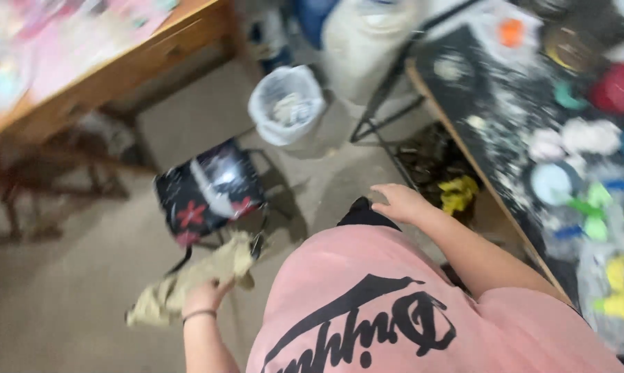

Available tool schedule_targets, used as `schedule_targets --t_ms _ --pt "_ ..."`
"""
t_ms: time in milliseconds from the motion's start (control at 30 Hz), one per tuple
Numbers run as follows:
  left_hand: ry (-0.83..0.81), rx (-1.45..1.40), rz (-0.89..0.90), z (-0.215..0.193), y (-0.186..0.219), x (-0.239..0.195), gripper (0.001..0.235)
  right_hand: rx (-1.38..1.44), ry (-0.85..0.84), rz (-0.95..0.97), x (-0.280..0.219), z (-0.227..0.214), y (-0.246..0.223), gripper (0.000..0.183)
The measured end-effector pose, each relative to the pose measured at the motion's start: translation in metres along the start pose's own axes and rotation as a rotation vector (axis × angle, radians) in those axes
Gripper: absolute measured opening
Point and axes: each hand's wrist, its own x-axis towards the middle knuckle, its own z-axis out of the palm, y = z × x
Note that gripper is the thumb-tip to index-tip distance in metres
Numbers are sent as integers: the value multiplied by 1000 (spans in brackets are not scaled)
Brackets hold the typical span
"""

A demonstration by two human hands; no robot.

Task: The person places a green dental tray into a plastic bag, then retrieves a small bottle and a cloth. They pour a blue powder into a container and mix it with a green spatula, adding water from a blue bowl to form a paste. The person continues mixing the compound in the container.

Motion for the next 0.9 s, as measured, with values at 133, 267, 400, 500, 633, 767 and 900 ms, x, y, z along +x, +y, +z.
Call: schedule_targets --t_ms 133,267,400,500,633,767,900 --pt "-39 216 -67 -36 52 19 80 202 -37 230 -67 -42 2 62" --pt "56 221 123 -101 171 -38 68 298 164 214 -92 -39 44 53" --pt "121 316 310 -137 291 -86 72 599 505 370 -126 -9 90 37" --pt "89 393 476 -140 357 -97 70 872 851 532 -163 3 110 20" --pt "59 471 566 -140 426 -113 71 1220 1161 666 -173 21 144 14" --pt "71 463 766 -127 482 -116 66 1610 1213 560 -174 3 176 70" --pt "77 524 893 -111 540 -161 60 1657 1163 485 -162 10 202 45"
